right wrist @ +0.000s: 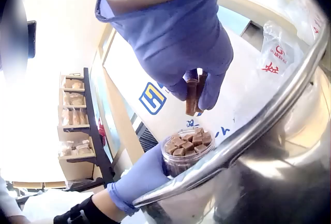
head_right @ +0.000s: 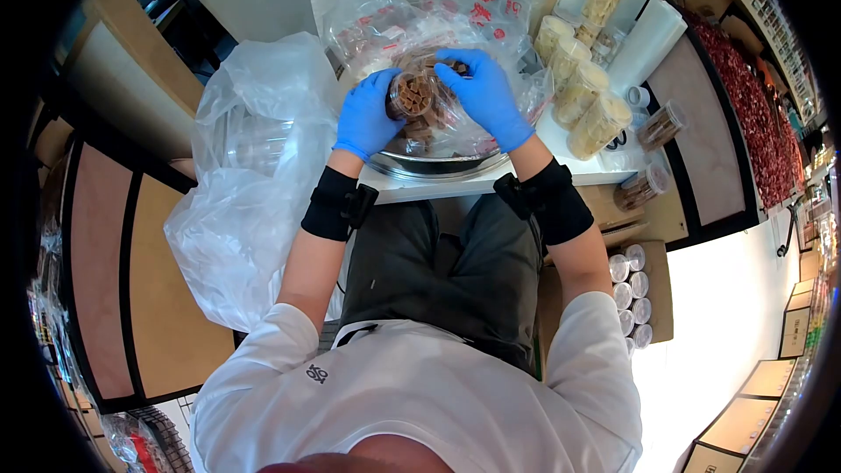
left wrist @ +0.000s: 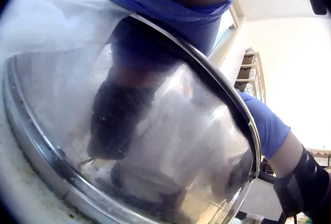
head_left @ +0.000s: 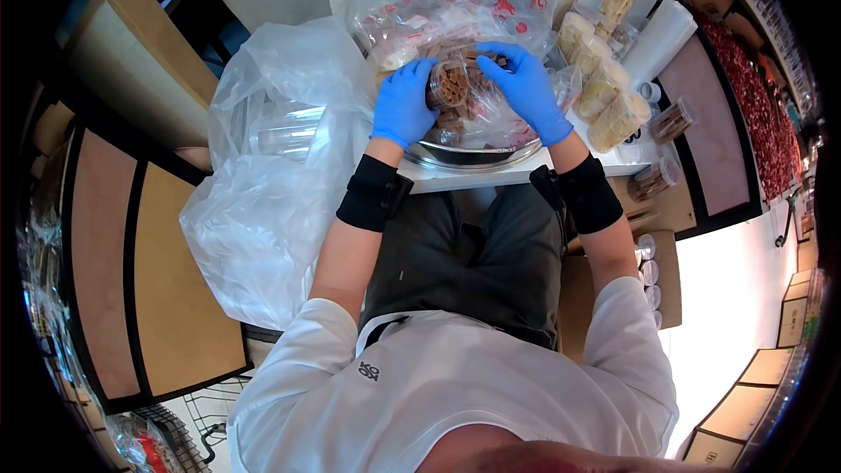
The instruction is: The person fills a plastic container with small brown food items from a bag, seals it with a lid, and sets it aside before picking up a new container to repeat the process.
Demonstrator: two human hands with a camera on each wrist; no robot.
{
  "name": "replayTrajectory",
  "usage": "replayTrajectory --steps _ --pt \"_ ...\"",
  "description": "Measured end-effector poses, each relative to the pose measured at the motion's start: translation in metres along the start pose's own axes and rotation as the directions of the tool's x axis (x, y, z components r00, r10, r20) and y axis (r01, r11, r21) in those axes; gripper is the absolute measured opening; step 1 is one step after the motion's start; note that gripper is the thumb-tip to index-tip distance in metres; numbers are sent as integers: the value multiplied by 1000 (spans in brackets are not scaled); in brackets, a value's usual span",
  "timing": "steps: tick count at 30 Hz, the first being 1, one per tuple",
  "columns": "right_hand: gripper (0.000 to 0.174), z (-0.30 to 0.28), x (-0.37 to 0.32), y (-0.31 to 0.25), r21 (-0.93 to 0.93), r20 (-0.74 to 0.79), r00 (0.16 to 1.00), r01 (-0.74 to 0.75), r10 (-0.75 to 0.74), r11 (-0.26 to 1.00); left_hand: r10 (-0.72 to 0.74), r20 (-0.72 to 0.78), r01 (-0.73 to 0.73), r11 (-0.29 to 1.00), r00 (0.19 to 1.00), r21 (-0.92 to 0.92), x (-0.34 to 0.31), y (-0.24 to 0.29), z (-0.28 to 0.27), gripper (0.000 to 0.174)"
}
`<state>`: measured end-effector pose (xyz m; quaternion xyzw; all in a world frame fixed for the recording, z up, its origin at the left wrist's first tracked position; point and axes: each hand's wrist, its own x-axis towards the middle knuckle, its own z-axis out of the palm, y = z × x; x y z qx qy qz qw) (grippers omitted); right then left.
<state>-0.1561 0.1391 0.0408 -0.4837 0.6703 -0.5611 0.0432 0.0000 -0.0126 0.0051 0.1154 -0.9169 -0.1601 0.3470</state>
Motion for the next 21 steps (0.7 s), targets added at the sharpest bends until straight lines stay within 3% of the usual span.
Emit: replayTrajectory --steps 5,8,10,14,16,19,21 --pt "32 14 -5 -21 25 -4 1000 -3 3 1000 27 -12 -27 999 1000 29 -1 1 0 69" --pt "31 16 -6 -28 -71 3 1000 10 -10 997 27 -4 -27 999 1000 21 0 3 -2 70" --pt "29 16 -5 -24 -296 72 980 200 -187 934 26 -2 -26 1000 1000 16 0 2 -2 70" --pt "29 16 -5 -15 -277 116 965 257 -234 926 37 -12 -37 999 999 27 0 1 -1 69" --pt "29 15 -6 -15 -466 170 925 379 -339 800 28 -7 -28 999 1000 23 0 2 -2 69" --pt "29 17 -10 -22 -601 264 933 357 -245 715 35 1 -35 999 999 20 1 2 -2 68" --pt "29 19 -9 -29 -605 243 942 333 -231 723 46 -1 -46 999 999 21 1 2 -1 68"
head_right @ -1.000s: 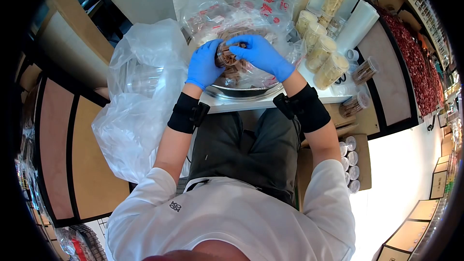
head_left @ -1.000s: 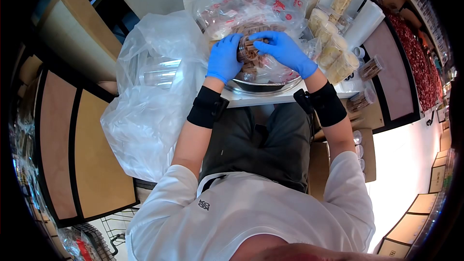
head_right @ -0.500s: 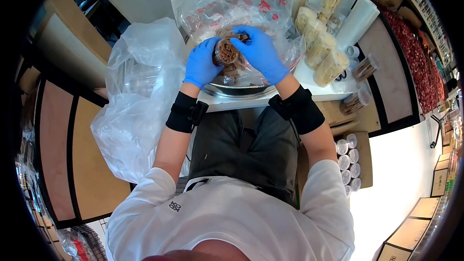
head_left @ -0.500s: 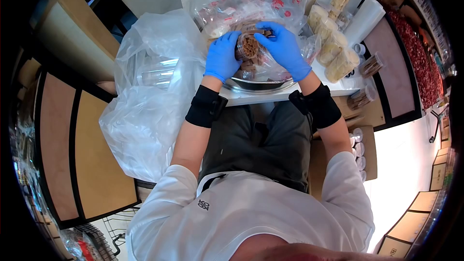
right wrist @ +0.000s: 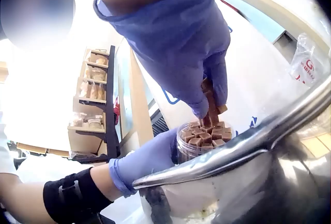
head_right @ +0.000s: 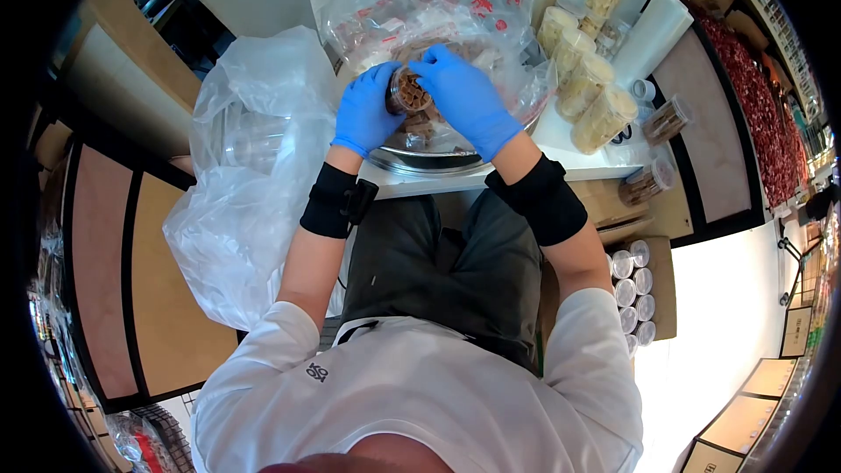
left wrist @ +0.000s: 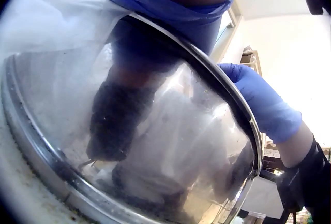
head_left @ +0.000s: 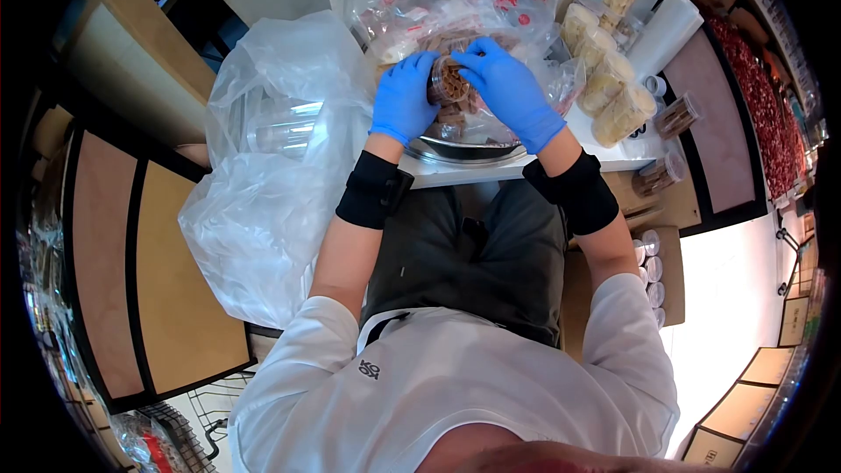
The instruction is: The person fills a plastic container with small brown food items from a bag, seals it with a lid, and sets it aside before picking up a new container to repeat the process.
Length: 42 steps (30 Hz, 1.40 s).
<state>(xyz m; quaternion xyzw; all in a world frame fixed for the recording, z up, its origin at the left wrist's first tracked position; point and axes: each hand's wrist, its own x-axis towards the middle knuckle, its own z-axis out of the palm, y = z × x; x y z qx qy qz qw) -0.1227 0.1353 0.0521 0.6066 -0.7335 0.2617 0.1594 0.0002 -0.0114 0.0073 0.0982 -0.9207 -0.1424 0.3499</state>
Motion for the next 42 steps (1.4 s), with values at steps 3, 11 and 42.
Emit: replayTrajectory --steps 3,11,42 --pt "31 -2 2 -3 132 -36 994 -95 101 987 4 -14 -4 1000 1000 17 0 0 0 67" --pt "33 2 0 20 284 -21 999 -17 24 959 -7 -10 7 1000 1000 22 0 0 1 66" --pt "21 31 5 9 652 -250 922 -66 296 756 -53 0 53 998 999 -19 0 1 0 66"
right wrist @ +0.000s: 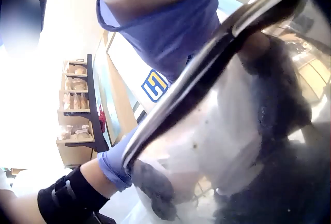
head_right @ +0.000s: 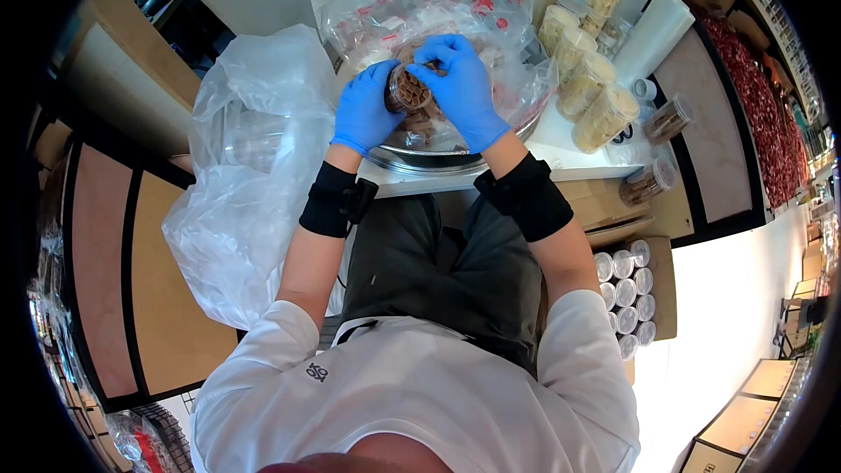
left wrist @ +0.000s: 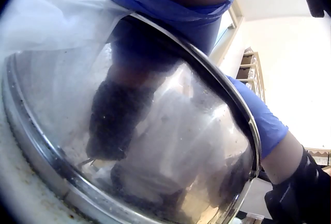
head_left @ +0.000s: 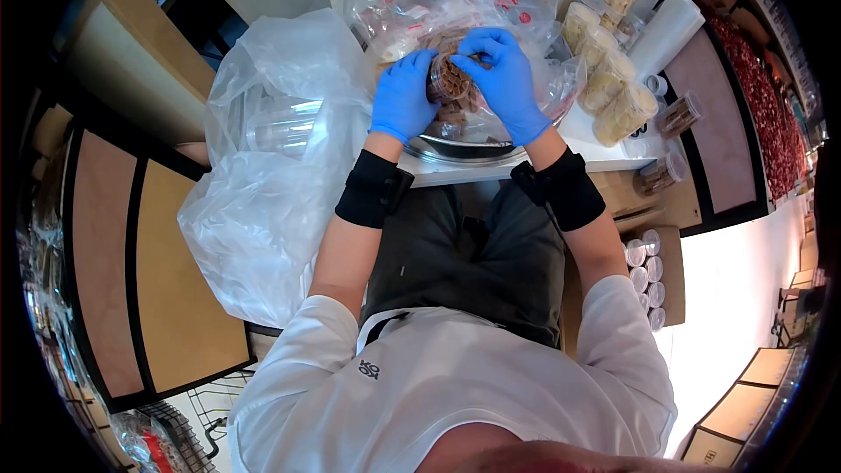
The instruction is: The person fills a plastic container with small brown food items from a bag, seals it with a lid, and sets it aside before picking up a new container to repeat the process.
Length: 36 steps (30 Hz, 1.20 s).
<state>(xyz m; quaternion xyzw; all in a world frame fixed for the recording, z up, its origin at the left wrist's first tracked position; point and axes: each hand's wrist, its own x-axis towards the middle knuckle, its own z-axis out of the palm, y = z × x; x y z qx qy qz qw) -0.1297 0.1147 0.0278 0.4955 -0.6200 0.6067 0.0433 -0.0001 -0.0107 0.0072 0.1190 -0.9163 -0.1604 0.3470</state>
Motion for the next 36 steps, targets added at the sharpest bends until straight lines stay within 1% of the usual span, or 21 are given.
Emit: replayTrajectory --steps 1,5,7,8,10,11,13,14,16,20,23,25,26,28,29,30,31,32,33,35,36 --pt "22 -1 -1 3 -99 16 999 40 -38 994 6 -2 -6 1000 1000 10 0 1 -1 66" --pt "23 -7 -9 6 -61 69 997 37 -33 997 9 -5 -9 1000 1000 6 -1 1 -2 66" --pt "26 -11 -13 4 -105 160 979 143 -125 984 15 -15 -15 1000 1000 6 -2 0 -1 66" --pt "26 -11 -14 3 -105 163 979 143 -125 984 22 -26 -22 1000 999 6 -2 -1 0 67" --pt "26 -13 -18 2 -21 181 980 86 -81 996 8 -16 -8 1000 1000 -8 -1 -2 1 68" --pt "26 -16 -19 0 -23 182 980 85 -79 996 -1 -9 1 1000 1000 -18 -1 -3 1 69" --pt "27 -21 -18 -9 133 188 979 -98 72 986 9 -14 -9 1000 1000 -19 -2 -3 2 70" --pt "27 -21 -17 -10 134 189 979 -98 72 986 19 -20 -19 1000 1000 -17 -2 -4 1 71" --pt "26 -22 -16 -12 233 174 979 -145 105 962 15 -19 -15 1000 1000 -11 -2 -3 1 71" --pt "24 -19 -16 -10 194 189 981 -84 47 977 5 -13 -5 1000 1000 -4 -2 -3 2 72" --pt "20 -17 -17 -8 207 152 986 -91 60 974 8 -4 -8 1000 1000 20 -2 -2 1 73" --pt "20 -17 -16 -7 306 151 975 -202 162 930 13 -7 -13 1000 1000 18 -2 -2 0 72" --pt "20 -17 -16 -7 306 151 975 -202 162 930 20 -9 -20 1000 1000 14 -2 -2 0 72" --pt "20 -17 -16 -7 241 65 980 -199 189 950 13 -27 -14 1000 1000 -25 -2 0 -2 71" --pt "20 -17 -16 -6 241 64 980 -199 189 950 6 -45 -9 998 999 -64 -2 1 -2 70" --pt "20 -18 -16 -4 274 16 981 -188 191 943 6 -45 -9 998 999 -64 -2 2 -2 70" --pt "21 -19 -15 -2 306 -32 981 -174 193 936 55 -131 -63 996 990 -60 -3 3 -2 69" --pt "21 -19 -14 -1 307 -33 981 -173 192 936 103 -216 -117 992 971 -51 -3 3 -2 68" --pt "20 -19 -13 -1 329 -59 980 -161 190 931 104 -216 -117 992 971 -50 -2 1 -2 68" --pt "19 -20 -15 0 348 -84 978 -151 192 925 127 12 -127 965 992 231 -2 -2 -2 66" --pt "18 -20 -16 1 329 -78 980 -147 182 933 126 10 -125 966 992 228 -3 -2 -1 66"
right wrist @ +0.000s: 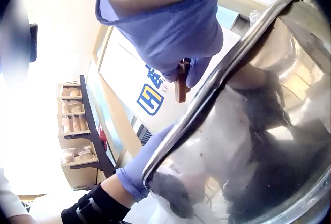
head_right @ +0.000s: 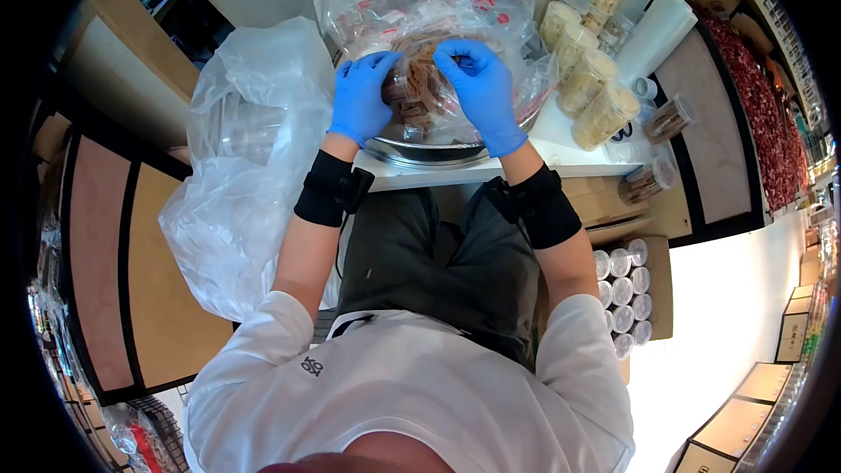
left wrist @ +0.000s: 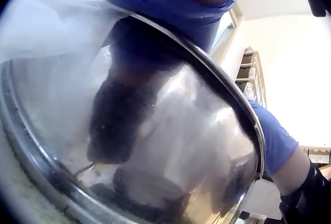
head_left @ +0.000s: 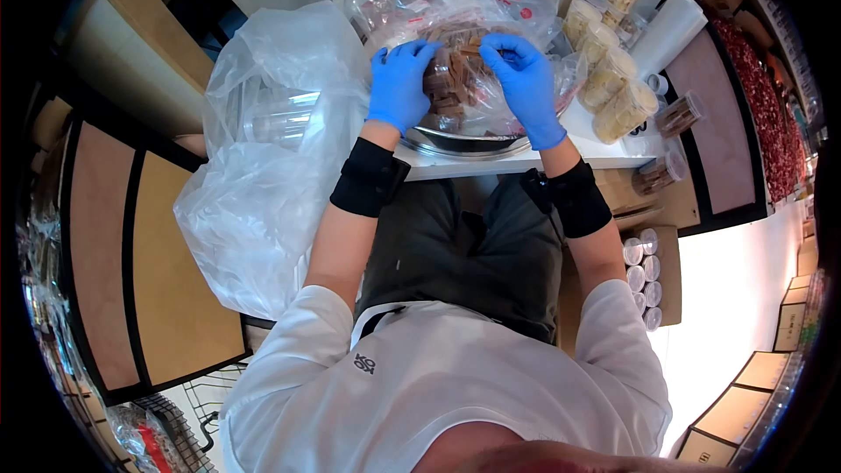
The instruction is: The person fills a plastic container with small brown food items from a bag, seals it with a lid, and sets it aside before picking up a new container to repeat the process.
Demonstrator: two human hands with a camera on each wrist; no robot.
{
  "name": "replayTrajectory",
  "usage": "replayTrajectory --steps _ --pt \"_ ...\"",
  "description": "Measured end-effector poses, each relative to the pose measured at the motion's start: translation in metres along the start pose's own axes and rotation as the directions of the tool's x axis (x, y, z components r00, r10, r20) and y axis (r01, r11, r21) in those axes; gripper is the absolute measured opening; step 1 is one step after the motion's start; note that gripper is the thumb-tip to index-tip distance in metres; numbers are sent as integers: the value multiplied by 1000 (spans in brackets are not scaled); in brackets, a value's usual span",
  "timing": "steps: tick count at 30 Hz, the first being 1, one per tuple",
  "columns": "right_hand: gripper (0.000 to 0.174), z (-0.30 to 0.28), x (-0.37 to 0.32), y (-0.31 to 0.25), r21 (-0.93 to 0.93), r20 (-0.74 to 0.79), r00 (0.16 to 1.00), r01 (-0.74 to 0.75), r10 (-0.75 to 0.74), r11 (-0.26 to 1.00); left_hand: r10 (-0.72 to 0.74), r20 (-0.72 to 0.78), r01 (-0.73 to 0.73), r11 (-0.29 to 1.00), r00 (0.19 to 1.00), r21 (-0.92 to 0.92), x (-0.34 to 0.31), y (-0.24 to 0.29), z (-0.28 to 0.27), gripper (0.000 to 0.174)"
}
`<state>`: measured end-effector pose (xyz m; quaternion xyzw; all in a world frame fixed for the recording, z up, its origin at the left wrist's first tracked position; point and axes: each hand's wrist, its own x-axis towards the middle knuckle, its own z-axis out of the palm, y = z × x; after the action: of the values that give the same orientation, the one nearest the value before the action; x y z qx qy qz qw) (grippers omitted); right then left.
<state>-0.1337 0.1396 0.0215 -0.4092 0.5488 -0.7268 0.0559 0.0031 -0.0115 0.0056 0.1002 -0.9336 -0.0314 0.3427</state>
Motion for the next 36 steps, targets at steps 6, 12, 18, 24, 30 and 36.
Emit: replayTrajectory --steps 6,12,18,24,30,36 --pt "19 -1 -8 5 -8 28 1000 3 -3 1000 -118 -99 103 985 988 -140 -1 -2 -1 66" --pt "23 8 -8 6 -5 68 997 44 -44 999 -93 -42 82 974 995 -209 1 -2 1 66" --pt "23 8 -7 6 -85 14 996 93 -92 992 -6 -59 -9 965 998 -263 3 -2 0 65" --pt "23 15 -11 3 -80 54 993 114 -109 990 3 -71 -23 962 997 -272 4 -2 1 70" --pt "23 13 -15 -7 -222 30 990 143 -140 964 -14 -57 -3 959 998 -284 5 1 -3 71" --pt "22 15 -19 -11 -207 154 983 131 -100 970 -27 -9 23 953 1000 -303 4 0 0 69"
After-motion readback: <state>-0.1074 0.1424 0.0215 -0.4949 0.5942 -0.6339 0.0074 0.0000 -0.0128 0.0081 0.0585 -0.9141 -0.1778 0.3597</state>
